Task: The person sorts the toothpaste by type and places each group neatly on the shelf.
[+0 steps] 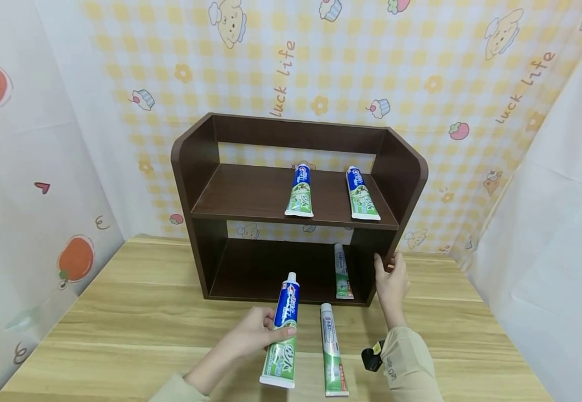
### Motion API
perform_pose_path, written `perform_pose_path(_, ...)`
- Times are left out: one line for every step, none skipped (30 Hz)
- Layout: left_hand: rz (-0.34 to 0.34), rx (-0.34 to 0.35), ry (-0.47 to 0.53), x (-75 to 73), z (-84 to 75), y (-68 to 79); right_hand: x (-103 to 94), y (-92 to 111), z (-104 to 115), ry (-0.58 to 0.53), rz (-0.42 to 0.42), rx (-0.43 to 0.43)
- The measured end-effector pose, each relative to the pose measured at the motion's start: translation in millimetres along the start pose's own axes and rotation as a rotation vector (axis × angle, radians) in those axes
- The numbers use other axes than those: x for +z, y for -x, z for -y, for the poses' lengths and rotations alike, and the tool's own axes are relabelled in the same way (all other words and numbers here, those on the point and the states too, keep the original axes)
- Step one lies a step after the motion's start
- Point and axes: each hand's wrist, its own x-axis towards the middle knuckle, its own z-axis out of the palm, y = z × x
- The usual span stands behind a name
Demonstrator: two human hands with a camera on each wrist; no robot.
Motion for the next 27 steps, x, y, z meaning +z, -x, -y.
perform_pose_path(-0.005,0.004,-0.008,-1.9,-0.8,0.8,-0.3,-0.3,0.3,0.0,0.001,0.001)
perform_pose_path(-0.011,0.004,-0.014,-3.6,-1.6,1.6,-0.5,-0.5,0.4,-0.001,0.001,0.0)
perform_pose_path(-0.016,0.002,-0.018,-5.0,-2.1,2.4,-0.6,-0.8,0.5,0.001,0.0,-0.002)
perform_pose_path(-0.021,0.0,-0.019,-6.4,-2.8,3.1,-0.8,-0.8,0.6,0.001,0.0,-0.003)
perform_pose_path(-0.025,-0.001,-0.019,-7.7,-3.5,3.9,-0.8,-0.8,0.7,0.002,0.0,-0.005)
perform_pose_path(-0.03,-0.001,-0.02,-9.0,-4.2,4.8,-0.8,-0.8,0.9,0.002,-0.001,-0.007)
perform_pose_path(-0.034,-0.002,-0.023,-10.3,-5.1,5.8,-0.7,-0.6,0.7,0.004,-0.004,-0.009)
perform_pose_path(-0.037,-0.002,-0.022,-11.7,-6.0,6.7,-0.4,-0.6,0.6,0.005,-0.005,-0.01)
perform_pose_path(-0.04,0.0,-0.023,-13.3,-7.2,7.8,-0.2,-0.4,0.5,0.005,-0.007,-0.01)
perform_pose_path(-0.044,0.001,-0.023,-14.9,-8.5,8.9,-0.1,-0.3,0.4,0.007,-0.008,-0.01)
perform_pose_path(-0.048,0.002,-0.026,-16.5,-9.8,10.2,0.1,-0.3,0.2,0.007,-0.007,-0.009)
perform_pose_path(-0.054,0.002,-0.031,-18.0,-11.3,11.7,0.2,-0.3,0.2,0.007,-0.005,-0.008)
perform_pose_path(-0.058,0.004,-0.032,-19.5,-13.0,12.8,0.2,-0.2,-0.2,0.007,-0.004,-0.007)
perform_pose_path(-0.061,0.005,-0.032,-20.9,-14.4,14.2,0.1,-0.2,-0.5,0.007,-0.002,-0.007)
perform_pose_path(-0.062,0.008,-0.036,-22.5,-15.7,15.5,0.0,-0.1,-0.9,0.008,-0.001,-0.01)
perform_pose_path(-0.062,0.012,-0.038,-24.1,-16.9,16.9,-0.1,-0.1,-1.1,0.01,0.002,-0.011)
perform_pose_path(-0.062,0.013,-0.04,-25.8,-18.2,18.1,-0.2,0.0,-1.3,0.01,0.004,-0.012)
perform_pose_path(-0.061,0.015,-0.039,-27.7,-19.4,19.2,-0.3,0.2,-1.4,0.01,0.006,-0.013)
perform_pose_path(-0.061,0.017,-0.04,-29.7,-20.5,20.1,-0.2,0.3,-1.6,0.01,0.008,-0.015)
perform_pose_path(-0.063,0.016,-0.039,-31.8,-21.7,21.0,-0.2,0.4,-1.7,0.009,0.011,-0.017)
perform_pose_path(-0.066,0.016,-0.041,-34.0,-23.1,21.7,-0.1,0.4,-1.9,0.01,0.012,-0.019)
perform_pose_path(-0.072,0.014,-0.043,-36.3,-24.6,22.4,0.1,0.4,-1.9,0.008,0.014,-0.019)
perform_pose_path(-0.077,0.013,-0.047,-38.4,-26.0,23.2,0.3,0.3,-2.1,0.006,0.013,-0.021)
perform_pose_path(-0.085,0.017,-0.059,-40.6,-27.2,24.0,0.4,0.3,-2.3,0.004,0.012,-0.022)
perform_pose_path(-0.091,0.02,-0.068,-42.7,-28.3,24.8,0.6,0.1,-2.4,0.003,0.01,-0.024)
perform_pose_path(-0.098,0.022,-0.077,-44.6,-29.5,25.6,0.7,0.0,-2.6,0.001,0.007,-0.026)
perform_pose_path(-0.104,0.025,-0.087,-46.5,-30.5,26.4,0.7,-0.1,-2.7,0.0,0.005,-0.027)
